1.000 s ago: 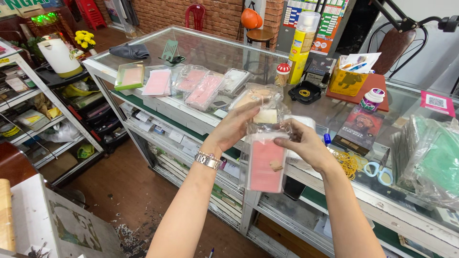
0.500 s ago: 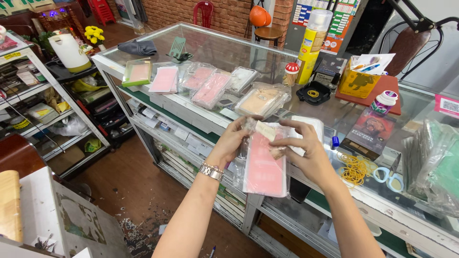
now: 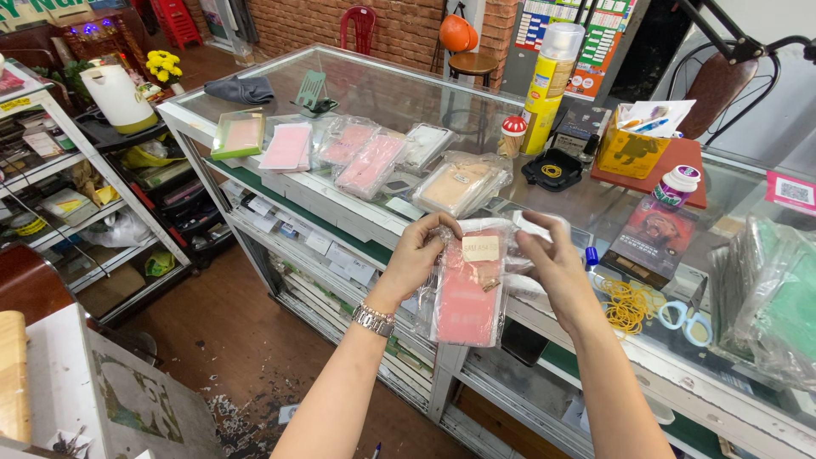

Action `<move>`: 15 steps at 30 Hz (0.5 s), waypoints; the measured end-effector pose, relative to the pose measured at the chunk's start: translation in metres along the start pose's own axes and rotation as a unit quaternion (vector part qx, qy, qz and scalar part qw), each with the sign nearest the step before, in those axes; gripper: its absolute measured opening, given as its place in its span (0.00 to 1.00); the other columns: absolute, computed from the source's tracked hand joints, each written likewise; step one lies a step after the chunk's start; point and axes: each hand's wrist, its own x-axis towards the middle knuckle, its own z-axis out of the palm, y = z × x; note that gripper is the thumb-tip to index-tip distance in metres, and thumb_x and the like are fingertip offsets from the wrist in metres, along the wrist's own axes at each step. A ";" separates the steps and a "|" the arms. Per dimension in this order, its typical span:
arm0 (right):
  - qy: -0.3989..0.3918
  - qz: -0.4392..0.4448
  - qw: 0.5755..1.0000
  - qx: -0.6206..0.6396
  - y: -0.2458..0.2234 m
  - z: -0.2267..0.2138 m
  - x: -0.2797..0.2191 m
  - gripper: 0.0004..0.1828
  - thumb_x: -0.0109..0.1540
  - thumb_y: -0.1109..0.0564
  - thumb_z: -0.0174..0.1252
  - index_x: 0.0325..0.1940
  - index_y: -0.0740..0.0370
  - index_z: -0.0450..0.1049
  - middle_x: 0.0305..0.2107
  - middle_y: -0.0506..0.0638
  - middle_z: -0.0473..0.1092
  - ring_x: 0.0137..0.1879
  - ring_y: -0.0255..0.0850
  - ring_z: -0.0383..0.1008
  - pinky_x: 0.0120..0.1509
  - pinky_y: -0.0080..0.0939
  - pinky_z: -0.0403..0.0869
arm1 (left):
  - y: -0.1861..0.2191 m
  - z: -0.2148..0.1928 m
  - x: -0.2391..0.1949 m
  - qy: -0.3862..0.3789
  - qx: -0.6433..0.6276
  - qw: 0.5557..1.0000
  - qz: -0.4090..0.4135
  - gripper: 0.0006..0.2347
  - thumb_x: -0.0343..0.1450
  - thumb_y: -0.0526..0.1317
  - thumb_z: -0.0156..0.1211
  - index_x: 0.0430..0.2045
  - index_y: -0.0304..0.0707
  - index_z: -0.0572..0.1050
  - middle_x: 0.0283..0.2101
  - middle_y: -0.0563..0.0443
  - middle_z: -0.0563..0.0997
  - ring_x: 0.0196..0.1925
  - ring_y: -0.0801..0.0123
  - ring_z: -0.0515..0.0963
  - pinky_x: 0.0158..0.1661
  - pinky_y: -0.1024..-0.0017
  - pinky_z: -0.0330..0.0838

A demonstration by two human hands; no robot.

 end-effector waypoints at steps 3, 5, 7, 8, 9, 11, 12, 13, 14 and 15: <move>-0.025 0.047 0.997 -0.056 0.006 0.004 0.000 0.20 0.65 0.53 0.59 0.60 0.62 0.74 0.47 0.55 0.77 0.47 0.38 0.75 0.50 0.39 0.74 | 0.006 0.005 0.001 0.035 -0.088 0.995 -0.026 0.11 0.69 0.24 0.45 0.35 0.33 0.76 0.34 0.59 0.77 0.34 0.82 0.70 0.36 0.81 0.66; -0.025 0.026 0.997 -0.073 0.010 0.007 0.002 0.20 0.64 0.54 0.60 0.57 0.68 0.76 0.44 0.53 0.78 0.45 0.34 0.75 0.49 0.36 0.73 | 0.012 0.007 0.003 0.042 -0.130 0.990 -0.031 0.09 0.72 0.26 0.48 0.41 0.31 0.76 0.37 0.55 0.77 0.37 0.79 0.71 0.37 0.79 0.66; -0.005 -0.004 0.997 -0.071 0.014 0.007 0.002 0.20 0.63 0.56 0.61 0.57 0.69 0.75 0.42 0.52 0.79 0.46 0.31 0.76 0.49 0.33 0.73 | 0.019 0.008 -0.001 0.047 -0.217 0.973 -0.057 0.12 0.72 0.30 0.50 0.49 0.34 0.73 0.42 0.52 0.78 0.41 0.76 0.74 0.41 0.77 0.69; -0.004 -0.013 0.998 -0.058 0.017 0.008 0.001 0.20 0.63 0.56 0.61 0.56 0.71 0.76 0.42 0.53 0.79 0.45 0.32 0.76 0.48 0.34 0.73 | 0.023 0.007 -0.005 0.047 -0.282 0.955 -0.079 0.16 0.71 0.33 0.51 0.54 0.39 0.70 0.46 0.51 0.78 0.44 0.75 0.77 0.43 0.75 0.72; -0.003 -0.021 0.999 -0.045 0.019 0.008 0.000 0.19 0.64 0.56 0.60 0.55 0.72 0.77 0.41 0.54 0.79 0.45 0.33 0.76 0.48 0.34 0.73 | 0.026 0.006 -0.007 0.049 -0.344 0.932 -0.100 0.21 0.69 0.36 0.52 0.60 0.44 0.67 0.49 0.50 0.78 0.47 0.73 0.79 0.46 0.74 0.76; 0.019 -0.035 0.997 -0.063 0.021 0.006 0.002 0.18 0.65 0.57 0.60 0.55 0.73 0.77 0.40 0.55 0.78 0.43 0.34 0.75 0.46 0.35 0.72 | 0.028 0.007 -0.003 0.070 -0.330 0.922 -0.190 0.25 0.70 0.49 0.50 0.65 0.47 0.62 0.53 0.46 0.78 0.49 0.69 0.80 0.45 0.72 0.77; 0.038 -0.039 0.994 -0.095 0.023 0.006 0.002 0.19 0.65 0.57 0.60 0.56 0.72 0.77 0.40 0.57 0.78 0.43 0.34 0.75 0.46 0.35 0.71 | 0.027 0.009 -0.001 0.079 -0.324 0.914 -0.233 0.29 0.71 0.55 0.49 0.67 0.48 0.60 0.55 0.44 0.77 0.50 0.67 0.81 0.45 0.71 0.77; 0.057 -0.043 0.989 -0.127 0.025 0.005 0.002 0.19 0.65 0.57 0.60 0.57 0.71 0.76 0.39 0.58 0.78 0.42 0.35 0.75 0.45 0.35 0.71 | 0.024 0.013 -0.001 0.076 -0.260 0.926 -0.264 0.28 0.71 0.53 0.53 0.66 0.44 0.61 0.55 0.44 0.77 0.49 0.67 0.80 0.43 0.70 0.76; 0.061 -0.052 0.989 -0.121 0.028 0.006 0.004 0.19 0.65 0.57 0.60 0.56 0.71 0.76 0.40 0.57 0.79 0.43 0.34 0.76 0.47 0.34 0.72 | 0.021 0.017 0.001 0.073 -0.194 0.934 -0.292 0.27 0.71 0.50 0.56 0.65 0.41 0.62 0.54 0.44 0.78 0.48 0.68 0.80 0.41 0.68 0.76; 0.065 -0.062 0.989 -0.114 0.032 0.006 0.005 0.18 0.65 0.57 0.59 0.56 0.71 0.76 0.41 0.56 0.79 0.45 0.33 0.77 0.48 0.32 0.73 | 0.016 0.018 0.001 0.069 -0.127 0.937 -0.319 0.27 0.71 0.48 0.60 0.64 0.38 0.63 0.54 0.45 0.78 0.47 0.68 0.79 0.40 0.67 0.75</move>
